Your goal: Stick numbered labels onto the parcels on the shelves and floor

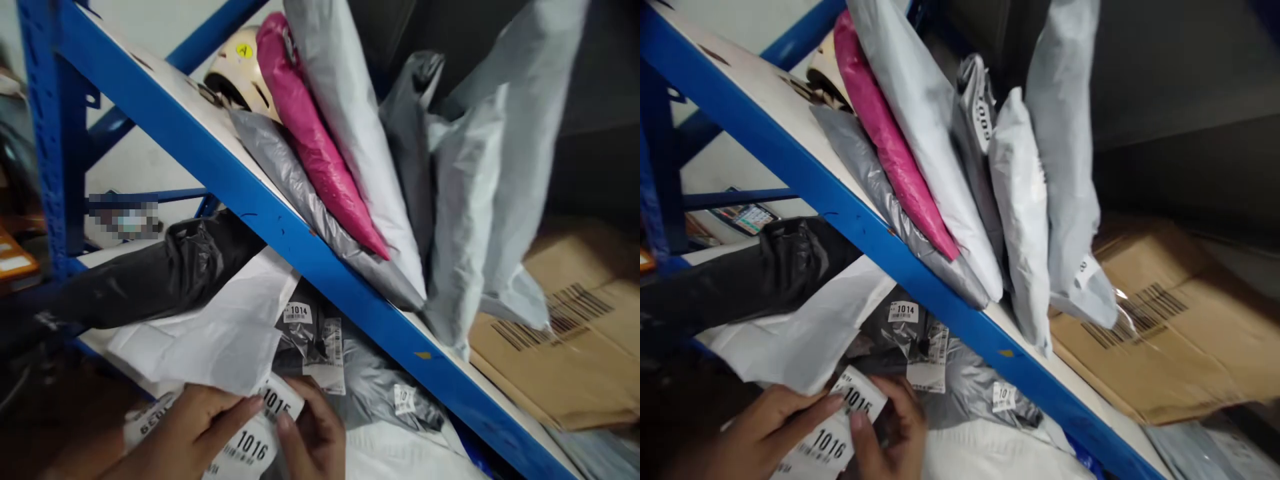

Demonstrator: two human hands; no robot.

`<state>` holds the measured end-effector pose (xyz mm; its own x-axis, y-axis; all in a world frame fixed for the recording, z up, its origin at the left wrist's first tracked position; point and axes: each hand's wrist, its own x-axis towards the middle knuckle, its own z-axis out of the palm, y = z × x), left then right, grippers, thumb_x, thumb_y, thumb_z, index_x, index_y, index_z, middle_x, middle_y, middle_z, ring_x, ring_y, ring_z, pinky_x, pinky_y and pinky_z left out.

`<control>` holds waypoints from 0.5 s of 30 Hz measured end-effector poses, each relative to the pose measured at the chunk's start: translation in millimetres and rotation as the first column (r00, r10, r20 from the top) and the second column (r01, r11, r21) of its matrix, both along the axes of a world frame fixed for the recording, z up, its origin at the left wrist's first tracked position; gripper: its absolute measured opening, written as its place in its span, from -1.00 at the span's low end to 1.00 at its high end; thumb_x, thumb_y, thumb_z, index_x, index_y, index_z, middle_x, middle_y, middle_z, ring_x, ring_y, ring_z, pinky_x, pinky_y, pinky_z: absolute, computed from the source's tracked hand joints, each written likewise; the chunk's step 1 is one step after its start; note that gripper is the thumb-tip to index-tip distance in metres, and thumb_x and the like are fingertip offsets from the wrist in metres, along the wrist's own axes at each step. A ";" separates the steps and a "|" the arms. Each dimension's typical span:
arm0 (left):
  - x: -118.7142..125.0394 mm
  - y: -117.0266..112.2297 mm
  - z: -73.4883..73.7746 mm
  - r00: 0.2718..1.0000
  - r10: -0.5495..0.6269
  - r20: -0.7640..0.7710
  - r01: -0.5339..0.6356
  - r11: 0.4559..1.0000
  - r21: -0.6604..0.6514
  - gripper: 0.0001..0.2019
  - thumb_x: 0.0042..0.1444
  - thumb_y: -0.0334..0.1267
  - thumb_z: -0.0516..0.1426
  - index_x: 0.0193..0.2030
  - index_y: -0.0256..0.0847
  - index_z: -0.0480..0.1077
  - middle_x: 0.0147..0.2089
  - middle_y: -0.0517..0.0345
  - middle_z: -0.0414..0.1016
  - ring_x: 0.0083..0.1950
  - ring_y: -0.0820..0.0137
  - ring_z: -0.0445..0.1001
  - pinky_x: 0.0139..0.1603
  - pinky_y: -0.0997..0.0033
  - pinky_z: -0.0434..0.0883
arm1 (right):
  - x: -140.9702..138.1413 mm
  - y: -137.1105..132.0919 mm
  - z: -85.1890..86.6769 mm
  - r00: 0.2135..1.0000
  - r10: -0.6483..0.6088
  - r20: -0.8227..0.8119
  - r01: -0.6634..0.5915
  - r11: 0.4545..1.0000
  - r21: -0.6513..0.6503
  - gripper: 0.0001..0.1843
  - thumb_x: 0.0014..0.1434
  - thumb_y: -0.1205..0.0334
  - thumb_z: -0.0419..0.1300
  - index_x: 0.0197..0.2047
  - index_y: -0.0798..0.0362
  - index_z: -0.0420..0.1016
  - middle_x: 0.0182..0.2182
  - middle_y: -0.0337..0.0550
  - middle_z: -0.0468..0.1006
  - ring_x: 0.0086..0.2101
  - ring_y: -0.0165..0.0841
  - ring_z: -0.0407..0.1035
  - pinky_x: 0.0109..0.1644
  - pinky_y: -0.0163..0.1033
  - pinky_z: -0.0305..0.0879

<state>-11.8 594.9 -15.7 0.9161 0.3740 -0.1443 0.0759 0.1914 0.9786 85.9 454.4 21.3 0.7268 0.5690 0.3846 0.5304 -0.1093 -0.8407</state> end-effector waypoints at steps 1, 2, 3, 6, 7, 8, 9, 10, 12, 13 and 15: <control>1.3 -7.1 5.2 0.999 0.047 0.015 -0.048 0.998 0.036 -0.61 -0.02 0.12 0.16 -0.62 -0.15 0.41 -0.65 0.24 0.28 -0.55 0.44 0.22 -0.53 0.47 0.18 | -5.7 -0.7 -1.2 0.991 0.001 -0.134 0.000 1.000 0.006 -0.74 0.13 0.02 0.20 -0.19 0.00 0.52 -0.34 -0.10 0.60 -0.32 -0.27 0.50 -0.28 -0.21 0.48; 1.4 -14.2 8.8 0.995 0.100 0.023 -0.101 0.993 0.066 -0.61 -0.03 0.13 0.15 -0.59 -0.15 0.43 -0.65 0.24 0.27 -0.54 0.43 0.22 -0.52 0.46 0.19 | -9.6 -1.5 -2.2 0.973 0.002 -0.231 0.000 1.000 0.009 -0.80 0.10 0.08 0.25 -0.24 0.00 0.52 -0.39 -0.14 0.60 -0.36 -0.30 0.50 -0.30 -0.25 0.47; -0.2 -21.0 10.7 0.988 0.153 0.023 -0.155 0.985 0.081 -0.62 -0.03 0.14 0.15 -0.54 -0.15 0.45 -0.64 0.24 0.27 -0.54 0.43 0.21 -0.51 0.46 0.20 | -12.5 -2.6 -2.5 0.960 0.004 -0.281 -0.002 1.000 0.008 -0.83 0.08 0.13 0.27 -0.26 0.00 0.52 -0.42 -0.17 0.60 -0.40 -0.33 0.50 -0.33 -0.28 0.46; -15.3 -37.8 8.0 0.972 0.236 0.015 -0.236 0.967 0.093 -0.63 -0.01 0.14 0.14 -0.47 -0.15 0.45 -0.60 0.22 0.30 -0.54 0.43 0.24 -0.53 0.47 0.21 | -22.0 -6.0 4.9 0.988 -0.015 -0.152 0.016 1.000 0.007 -0.86 0.03 0.19 0.31 -0.28 -0.02 0.53 -0.50 -0.24 0.57 -0.50 -0.39 0.44 -0.45 -0.37 0.38; -22.3 -41.6 6.3 0.967 0.252 0.031 -0.254 0.962 0.099 -0.62 0.00 0.14 0.13 -0.52 -0.15 0.41 -0.60 0.22 0.29 -0.55 0.43 0.23 -0.54 0.48 0.21 | -27.2 -5.8 11.0 0.999 -0.013 -0.047 0.015 1.000 0.026 -0.91 0.03 0.24 0.30 -0.31 -0.04 0.53 -0.53 -0.27 0.53 -0.52 -0.42 0.41 -0.47 -0.39 0.34; -29.3 -43.9 5.5 0.958 0.281 0.054 -0.285 0.953 0.101 -0.60 0.01 0.13 0.12 -0.58 -0.16 0.35 -0.62 0.22 0.26 -0.56 0.44 0.23 -0.54 0.48 0.21 | -33.5 -3.9 18.8 0.998 -0.003 0.068 -0.001 0.998 0.055 -0.92 0.05 0.31 0.28 -0.34 -0.05 0.52 -0.55 -0.30 0.50 -0.54 -0.44 0.38 -0.49 -0.40 0.30; -35.5 -44.7 6.3 0.940 0.332 0.077 -0.338 0.937 0.090 -0.57 0.02 0.14 0.12 -0.62 -0.16 0.29 -0.64 0.23 0.22 -0.57 0.45 0.21 -0.54 0.47 0.21 | -40.3 0.0 28.3 0.984 0.020 0.178 -0.034 0.996 0.080 -0.87 0.07 0.38 0.24 -0.33 -0.07 0.52 -0.54 -0.30 0.48 -0.53 -0.45 0.37 -0.48 -0.40 0.29; -40.3 -43.5 9.3 0.909 0.407 0.091 -0.413 0.909 0.060 -0.55 0.02 0.15 0.11 -0.63 -0.16 0.23 -0.65 0.25 0.18 -0.58 0.46 0.18 -0.54 0.48 0.22 | -47.1 6.2 39.0 0.961 0.051 0.272 -0.080 0.992 0.097 -0.80 0.09 0.43 0.20 -0.30 -0.08 0.51 -0.51 -0.29 0.49 -0.50 -0.45 0.37 -0.46 -0.39 0.30; -44.3 -34.9 21.2 0.817 0.572 0.074 -0.570 0.820 -0.054 -0.52 0.00 0.22 0.09 -0.60 -0.15 0.17 -0.64 0.27 0.14 -0.57 0.48 0.15 -0.55 0.49 0.22 | -57.0 25.3 61.4 0.906 0.138 0.399 -0.169 0.985 0.043 -0.72 0.14 0.48 0.12 -0.19 -0.09 0.49 -0.43 -0.25 0.51 -0.42 -0.44 0.40 -0.37 -0.36 0.34; -43.4 -27.6 28.9 0.779 0.625 0.049 -0.617 0.778 -0.119 -0.51 -0.02 0.26 0.08 -0.58 -0.15 0.17 -0.63 0.28 0.14 -0.57 0.48 0.14 -0.56 0.50 0.21 | -58.9 37.4 71.8 0.878 0.170 0.447 -0.182 0.983 -0.018 -0.73 0.17 0.47 0.09 -0.18 -0.07 0.49 -0.39 -0.22 0.52 -0.38 -0.42 0.41 -0.31 -0.33 0.35; -36.6 -9.8 42.6 0.776 0.630 0.023 -0.607 0.757 -0.244 -0.51 -0.12 0.27 0.17 -0.52 -0.15 0.19 -0.61 0.31 0.18 -0.55 0.49 0.16 -0.55 0.53 0.21 | -54.9 63.1 87.2 0.829 0.200 0.523 -0.131 0.977 -0.166 -0.80 0.20 0.40 0.07 -0.24 -0.02 0.50 -0.38 -0.18 0.51 -0.34 -0.37 0.41 -0.25 -0.27 0.34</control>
